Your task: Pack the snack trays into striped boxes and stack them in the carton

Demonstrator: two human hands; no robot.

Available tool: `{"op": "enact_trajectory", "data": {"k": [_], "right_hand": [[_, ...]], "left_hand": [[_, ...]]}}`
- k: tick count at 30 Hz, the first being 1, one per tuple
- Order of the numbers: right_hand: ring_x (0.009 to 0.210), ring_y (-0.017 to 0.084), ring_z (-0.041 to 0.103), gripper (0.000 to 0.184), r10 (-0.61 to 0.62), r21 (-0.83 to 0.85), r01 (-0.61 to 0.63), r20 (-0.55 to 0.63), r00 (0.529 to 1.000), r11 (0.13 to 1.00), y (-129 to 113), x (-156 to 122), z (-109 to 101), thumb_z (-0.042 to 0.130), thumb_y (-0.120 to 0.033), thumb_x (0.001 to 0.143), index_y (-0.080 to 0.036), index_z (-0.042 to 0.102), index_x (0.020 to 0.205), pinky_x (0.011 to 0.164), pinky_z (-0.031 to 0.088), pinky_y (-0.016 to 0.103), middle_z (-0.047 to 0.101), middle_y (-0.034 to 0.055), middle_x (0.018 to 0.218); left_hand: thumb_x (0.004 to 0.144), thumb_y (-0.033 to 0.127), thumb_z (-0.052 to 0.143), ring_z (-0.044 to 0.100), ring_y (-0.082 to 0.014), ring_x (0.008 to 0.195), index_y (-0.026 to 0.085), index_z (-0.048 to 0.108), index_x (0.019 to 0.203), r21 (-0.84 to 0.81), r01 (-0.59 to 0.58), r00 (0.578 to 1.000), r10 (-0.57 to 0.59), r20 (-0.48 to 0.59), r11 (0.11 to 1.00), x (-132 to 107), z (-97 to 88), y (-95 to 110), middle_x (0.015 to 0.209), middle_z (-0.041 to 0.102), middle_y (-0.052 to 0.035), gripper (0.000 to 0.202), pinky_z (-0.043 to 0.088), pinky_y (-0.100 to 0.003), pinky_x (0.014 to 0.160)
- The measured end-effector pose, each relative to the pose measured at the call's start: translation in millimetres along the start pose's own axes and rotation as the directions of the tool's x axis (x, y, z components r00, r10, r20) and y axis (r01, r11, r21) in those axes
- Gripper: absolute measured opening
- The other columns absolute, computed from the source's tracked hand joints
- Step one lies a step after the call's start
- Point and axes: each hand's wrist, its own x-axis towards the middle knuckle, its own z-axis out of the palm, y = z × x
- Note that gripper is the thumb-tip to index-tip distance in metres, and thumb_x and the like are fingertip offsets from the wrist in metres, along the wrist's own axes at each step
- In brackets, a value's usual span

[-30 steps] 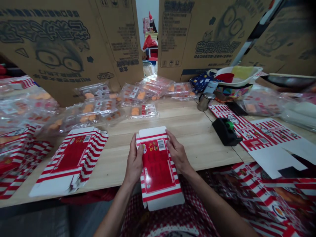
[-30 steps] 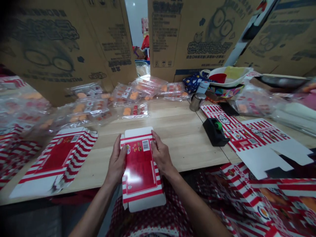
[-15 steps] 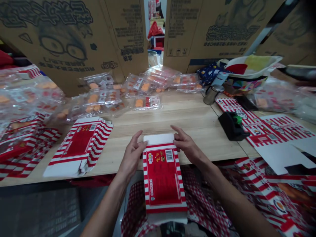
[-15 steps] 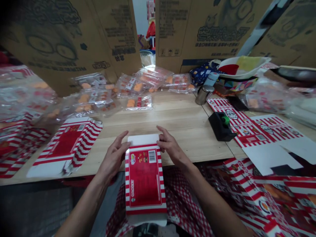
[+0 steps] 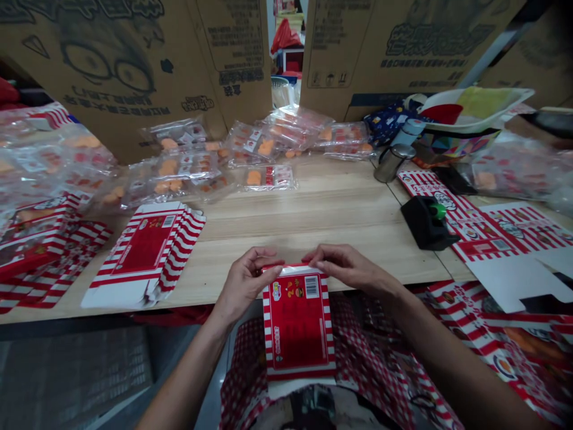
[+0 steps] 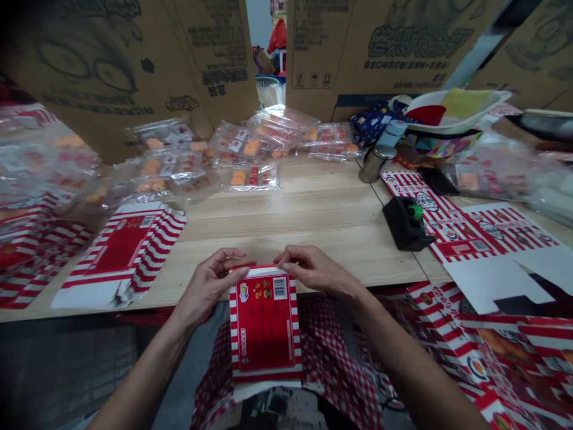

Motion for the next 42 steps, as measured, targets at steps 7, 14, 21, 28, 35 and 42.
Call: {"op": "enact_trajectory", "data": {"k": [7,14,21,28,35,42], "right_hand": [[0.066,0.015,0.057,0.017,0.034,-0.116,-0.032,0.022,0.999,0.993,-22,2,-3,0.060,-0.032,0.088,-0.019,0.072,0.089,0.060,0.045,0.026,0.069,0.0025,0.077],[0.057,0.012,0.049,0.015,-0.055,-0.321,0.041,-0.033,0.998,0.946,-41,-5,4,0.055,-0.018,0.081,-0.020,0.067,0.072,0.051,0.034,0.022,0.061,-0.0017,0.063],[0.069,0.016,0.063,0.026,-0.073,-0.400,0.066,-0.003,0.997,0.914,-35,-16,4,0.052,-0.022,0.092,-0.023,0.078,0.091,0.062,0.044,0.026,0.073,0.0008,0.078],[0.085,0.020,0.069,0.025,-0.159,-0.385,0.124,-0.062,0.985,0.915,-36,-23,13,0.053,-0.020,0.093,-0.027,0.074,0.105,0.075,0.050,0.031,0.077,0.0021,0.097],[0.079,0.018,0.062,0.014,-0.187,-0.486,0.171,0.017,0.982,0.857,-31,-37,24,0.053,-0.014,0.092,-0.022,0.062,0.098,0.073,0.048,0.032,0.070,0.0058,0.094],[0.076,0.015,0.061,0.016,-0.257,-0.372,0.195,-0.124,0.959,0.908,-26,-26,36,0.054,-0.005,0.084,-0.018,0.064,0.087,0.070,0.047,0.025,0.067,0.0031,0.083]], "left_hand": [[0.080,0.047,0.077,0.066,-0.0156,0.069,0.015,0.075,0.099,0.113,-0.040,0.999,0.037,0.022,0.993,-11,4.1,17,0.079,0.074,-0.0046,0.037,0.052,-0.025,0.063],[0.084,0.054,0.071,0.067,-0.0186,0.072,0.016,0.079,0.103,0.145,-0.042,0.999,0.038,0.033,0.988,-21,-1.7,20,0.081,0.076,-0.0064,0.043,0.053,-0.025,0.062],[0.080,0.038,0.078,0.068,-0.0152,0.074,0.023,0.080,0.105,0.137,-0.080,0.995,0.071,0.072,0.987,-29,-14.8,4,0.089,0.077,-0.0055,0.028,0.055,-0.025,0.069],[0.082,0.038,0.074,0.072,-0.0207,0.084,0.022,0.081,0.102,0.091,0.031,0.993,-0.042,0.113,0.995,-21,-20.5,12,0.095,0.080,-0.0087,0.026,0.058,-0.031,0.076],[0.090,0.039,0.066,0.073,-0.0253,0.104,0.023,0.079,0.111,0.293,-0.153,0.951,0.059,0.304,0.944,-28,-40.5,13,0.113,0.078,-0.0106,0.029,0.058,-0.034,0.091],[0.089,0.036,0.069,0.076,-0.0208,0.096,0.027,0.080,0.105,0.484,-0.339,0.914,0.161,0.372,0.807,-26,-32.8,33,0.110,0.079,-0.0056,0.022,0.060,-0.025,0.081]]}}
